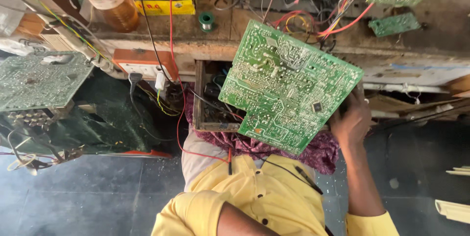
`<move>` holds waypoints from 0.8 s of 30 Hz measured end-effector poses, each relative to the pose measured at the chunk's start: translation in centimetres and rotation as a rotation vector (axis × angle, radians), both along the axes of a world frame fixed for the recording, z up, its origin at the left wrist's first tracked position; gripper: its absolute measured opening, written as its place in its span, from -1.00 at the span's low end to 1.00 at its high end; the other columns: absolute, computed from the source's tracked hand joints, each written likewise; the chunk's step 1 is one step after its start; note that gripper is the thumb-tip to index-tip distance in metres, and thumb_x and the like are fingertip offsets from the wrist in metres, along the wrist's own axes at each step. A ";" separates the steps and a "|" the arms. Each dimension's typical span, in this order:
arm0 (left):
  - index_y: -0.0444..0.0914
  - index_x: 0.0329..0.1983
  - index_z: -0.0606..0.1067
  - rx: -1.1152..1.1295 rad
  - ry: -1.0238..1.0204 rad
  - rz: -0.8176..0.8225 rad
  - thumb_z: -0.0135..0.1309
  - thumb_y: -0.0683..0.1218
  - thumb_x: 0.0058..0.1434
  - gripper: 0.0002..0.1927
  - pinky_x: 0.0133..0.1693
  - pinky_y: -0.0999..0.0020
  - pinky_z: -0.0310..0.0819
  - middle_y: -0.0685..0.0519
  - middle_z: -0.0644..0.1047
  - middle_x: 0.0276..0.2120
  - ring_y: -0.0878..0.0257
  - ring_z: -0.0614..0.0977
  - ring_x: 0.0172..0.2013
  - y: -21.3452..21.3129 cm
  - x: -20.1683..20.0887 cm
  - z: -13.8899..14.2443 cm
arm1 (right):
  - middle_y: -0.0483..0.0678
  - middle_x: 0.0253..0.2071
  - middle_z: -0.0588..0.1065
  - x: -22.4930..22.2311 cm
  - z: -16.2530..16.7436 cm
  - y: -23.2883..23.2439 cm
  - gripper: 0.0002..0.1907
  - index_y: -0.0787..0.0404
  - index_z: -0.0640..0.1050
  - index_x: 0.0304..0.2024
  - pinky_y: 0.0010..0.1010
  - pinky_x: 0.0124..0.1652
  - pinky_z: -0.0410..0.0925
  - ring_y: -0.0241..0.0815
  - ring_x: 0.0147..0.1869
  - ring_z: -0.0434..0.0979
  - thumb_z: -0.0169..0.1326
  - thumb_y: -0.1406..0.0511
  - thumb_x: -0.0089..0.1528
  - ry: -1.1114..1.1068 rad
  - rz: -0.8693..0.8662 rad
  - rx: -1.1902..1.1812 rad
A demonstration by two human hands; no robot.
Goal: The person holds a green circuit board on their lap and touches multimeter probes to points on the board to test it. They then set the board down, handle a remote control, lift a TV chassis from the workbench, and pick the board up again to continue probing it.
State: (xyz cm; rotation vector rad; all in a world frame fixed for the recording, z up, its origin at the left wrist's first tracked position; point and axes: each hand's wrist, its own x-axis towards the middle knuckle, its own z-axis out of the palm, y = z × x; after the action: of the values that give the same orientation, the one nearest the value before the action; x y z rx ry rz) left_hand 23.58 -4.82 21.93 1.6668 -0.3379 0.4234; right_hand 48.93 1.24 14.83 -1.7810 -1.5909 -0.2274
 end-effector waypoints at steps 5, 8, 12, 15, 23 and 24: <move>-0.24 -0.12 0.57 -0.020 -0.010 0.018 0.27 -0.13 0.07 -0.71 -0.03 0.28 0.53 0.01 0.61 -0.13 0.11 0.65 -0.06 1.3 -0.5 -0.1 | 0.32 0.26 0.46 -0.2 -0.1 0.5 -0.73 0.35 0.56 0.02 0.00 -0.10 0.40 0.36 0.05 0.55 0.15 0.34 0.30 0.069 0.023 -0.001; -0.24 -0.14 0.57 -0.035 -0.018 0.043 0.28 -0.15 0.05 -0.71 -0.04 0.28 0.53 0.01 0.61 -0.14 0.11 0.65 -0.07 2.0 -1.5 -0.4 | 0.27 0.17 0.49 0.1 -0.2 0.7 -0.70 0.40 0.55 0.08 0.04 0.08 0.39 0.37 0.12 0.53 0.17 0.31 0.38 -0.034 0.110 0.078; -0.25 -0.16 0.57 -0.047 -0.033 0.077 0.29 -0.18 0.02 -0.71 -0.05 0.28 0.53 0.01 0.61 -0.15 0.11 0.65 -0.08 3.8 -3.7 -0.9 | 0.26 0.15 0.53 0.5 -0.2 1.5 -0.71 0.39 0.56 0.09 -0.05 0.09 0.41 0.34 0.17 0.55 0.09 0.27 0.46 0.003 0.140 0.064; -0.25 -0.18 0.58 -0.056 -0.028 0.106 0.30 -0.19 0.00 -0.71 -0.06 0.29 0.53 0.02 0.62 -0.17 0.11 0.66 -0.09 4.5 -4.0 -0.4 | 0.26 0.08 0.55 0.3 0.1 2.3 -0.65 0.43 0.53 0.07 -0.04 0.13 0.40 0.34 0.18 0.55 0.09 0.20 0.50 -0.044 0.201 0.086; -0.25 -0.23 0.58 0.084 -0.004 0.744 0.34 -0.24 -0.06 -0.70 -0.08 0.29 0.53 0.03 0.62 -0.19 0.10 0.66 -0.11 11.8 -10.1 -0.1 | 0.30 0.03 0.55 0.2 0.3 3.3 -0.57 0.40 0.57 0.08 0.00 -0.03 0.37 0.40 0.08 0.55 0.12 0.10 0.49 0.100 0.198 0.047; -0.25 -0.23 0.58 0.174 0.072 1.058 0.34 -0.25 -0.07 -0.70 -0.08 0.29 0.53 0.03 0.62 -0.20 0.10 0.67 -0.12 13.5 -12.6 -0.6 | 0.30 0.01 0.55 0.1 0.0 3.6 -0.59 0.40 0.57 0.08 -0.01 -0.02 0.37 0.38 0.07 0.55 0.12 0.13 0.48 0.032 0.174 0.049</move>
State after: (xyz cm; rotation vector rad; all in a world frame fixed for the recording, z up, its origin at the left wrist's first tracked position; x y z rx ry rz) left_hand 11.03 8.64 21.33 1.9266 0.6259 1.1239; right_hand 49.06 4.85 14.78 -1.5916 -1.6917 -0.1537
